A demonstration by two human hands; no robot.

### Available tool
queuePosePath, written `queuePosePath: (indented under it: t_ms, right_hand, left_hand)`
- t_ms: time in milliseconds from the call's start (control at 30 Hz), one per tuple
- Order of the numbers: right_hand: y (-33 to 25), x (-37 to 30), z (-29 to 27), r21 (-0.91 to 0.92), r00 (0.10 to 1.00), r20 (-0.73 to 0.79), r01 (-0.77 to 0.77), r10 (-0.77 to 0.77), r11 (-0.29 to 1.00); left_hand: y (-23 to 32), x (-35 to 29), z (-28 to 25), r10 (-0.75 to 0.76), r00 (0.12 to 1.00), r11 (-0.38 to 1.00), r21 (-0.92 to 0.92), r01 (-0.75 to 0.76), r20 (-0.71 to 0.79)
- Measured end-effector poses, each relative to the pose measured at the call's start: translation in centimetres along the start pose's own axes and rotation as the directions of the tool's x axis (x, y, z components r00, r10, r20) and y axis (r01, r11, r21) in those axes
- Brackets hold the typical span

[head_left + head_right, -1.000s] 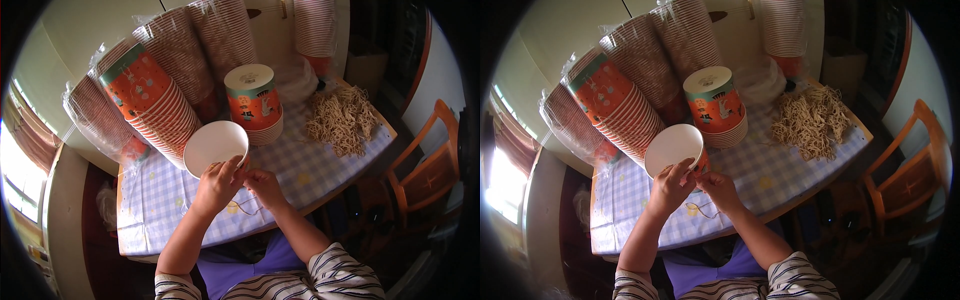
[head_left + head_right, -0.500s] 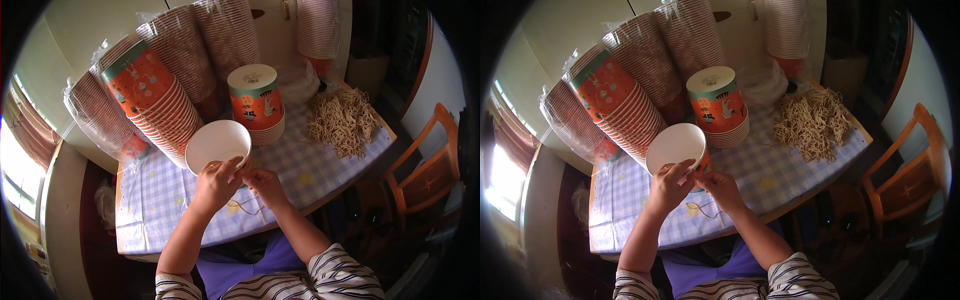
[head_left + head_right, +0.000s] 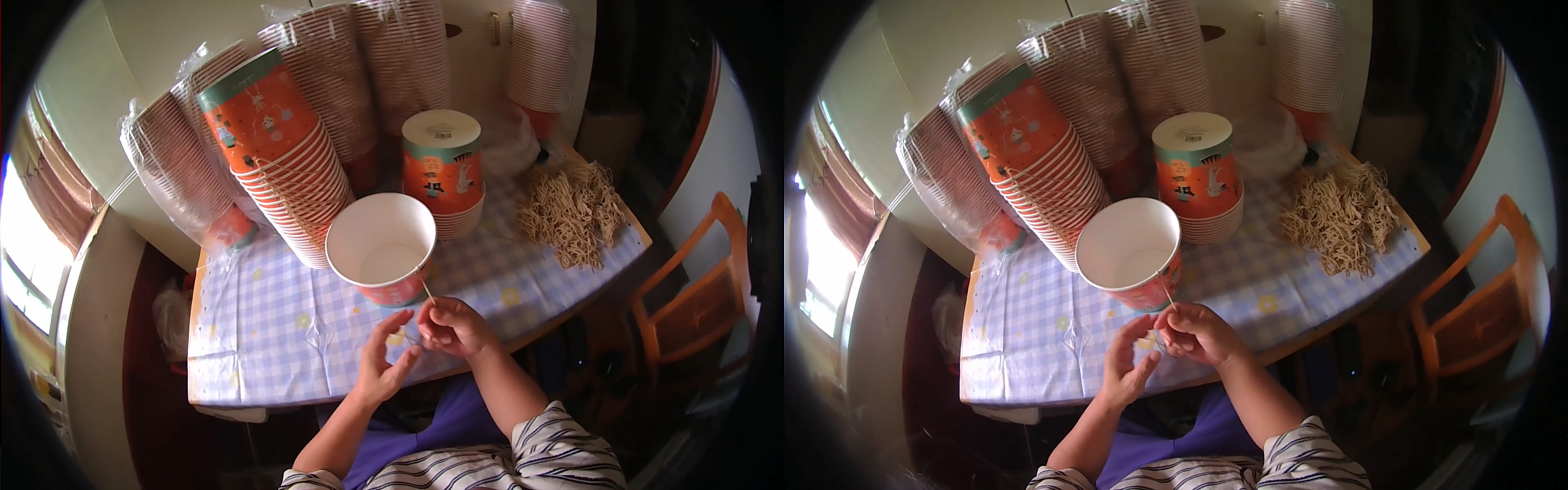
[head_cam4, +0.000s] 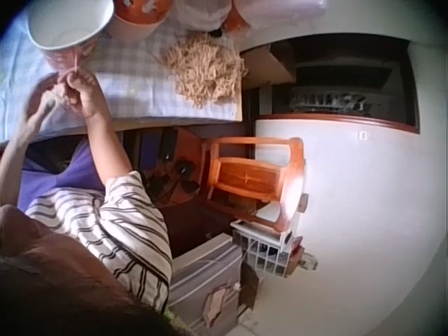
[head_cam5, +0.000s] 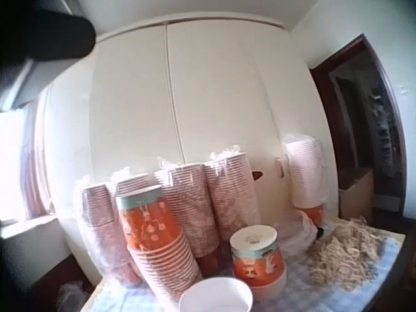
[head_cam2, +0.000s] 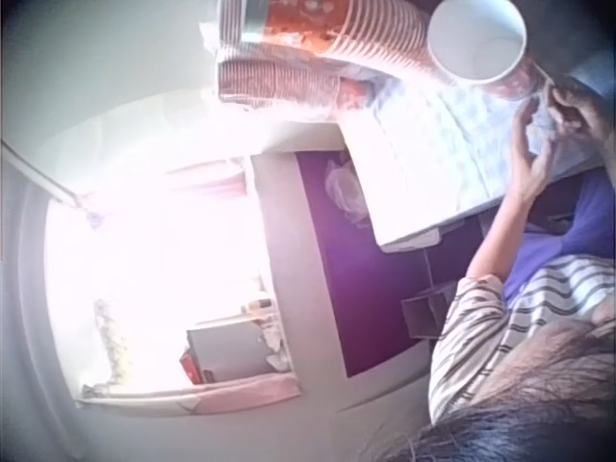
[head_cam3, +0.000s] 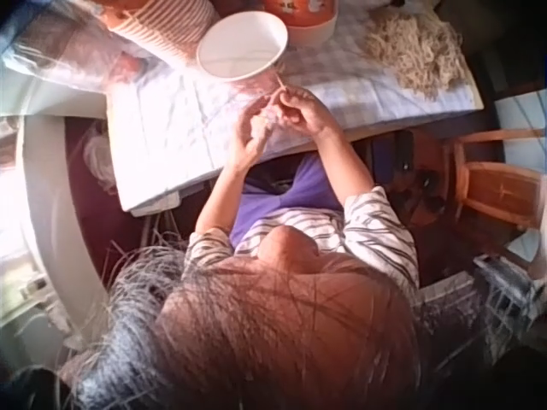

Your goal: The person is attaching elastic strings to paper buckets to create handles.

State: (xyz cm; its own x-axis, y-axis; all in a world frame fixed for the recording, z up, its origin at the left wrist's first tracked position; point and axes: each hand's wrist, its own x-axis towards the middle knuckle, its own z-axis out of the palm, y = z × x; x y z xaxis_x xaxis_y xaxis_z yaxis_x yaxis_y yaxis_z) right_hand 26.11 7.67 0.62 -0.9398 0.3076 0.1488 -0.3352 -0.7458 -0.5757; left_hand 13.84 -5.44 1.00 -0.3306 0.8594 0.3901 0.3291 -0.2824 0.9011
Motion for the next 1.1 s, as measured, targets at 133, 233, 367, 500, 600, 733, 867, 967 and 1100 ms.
queuePosePath:
  t_ms: [133,233,367,500,600,733,867,967,1100]
  right_hand:
    - [-0.6,-1.7,2.3,0.015,0.996,-0.012,0.092,-0.092,0.996]
    - [-2.0,-1.8,2.4,0.013,0.984,-0.061,0.166,-0.165,0.986]
    - [-3.7,-1.3,1.9,0.017,0.966,-0.182,0.188,-0.182,0.982]
    - [-4.3,-1.1,1.4,0.106,0.963,-0.192,0.212,-0.189,0.972]
    - [-2.9,-0.6,3.3,0.188,0.971,-0.209,0.154,-0.114,0.97]
    - [-1.2,-0.1,5.3,0.194,0.985,-0.139,0.126,-0.1,0.973]
    - [-2.7,0.2,4.8,0.181,0.971,-0.176,0.193,-0.161,0.964]
    - [-4.3,-0.4,3.1,0.155,0.95,-0.26,0.218,-0.173,0.964]
    - [-5.2,-1.0,1.2,0.09,0.939,-0.303,0.195,-0.159,0.977]
  left_hand:
    - [1.1,-0.3,1.0,-0.152,0.935,0.852,-0.437,0.288,0.32]
    - [3.0,-0.4,0.1,-0.259,0.851,0.833,-0.34,0.437,0.458]
    - [2.9,-1.4,-2.9,-0.385,0.748,0.849,-0.111,0.517,0.541]
    - [1.8,-2.1,-4.7,-0.429,0.867,0.847,-0.222,0.484,0.253]
    - [3.1,-1.1,-3.3,-0.21,0.967,0.973,-0.064,0.221,0.148]
    - [2.9,-0.6,-0.1,-0.184,0.929,0.97,-0.092,0.224,0.32]
    - [3.5,-1.6,-0.5,-0.357,0.769,0.824,-0.209,0.527,0.531]
    - [3.5,-2.4,-3.5,-0.459,0.76,0.768,-0.225,0.6,0.461]
    - [3.3,-3.7,-7.8,-0.51,0.803,0.764,-0.266,0.588,0.309]
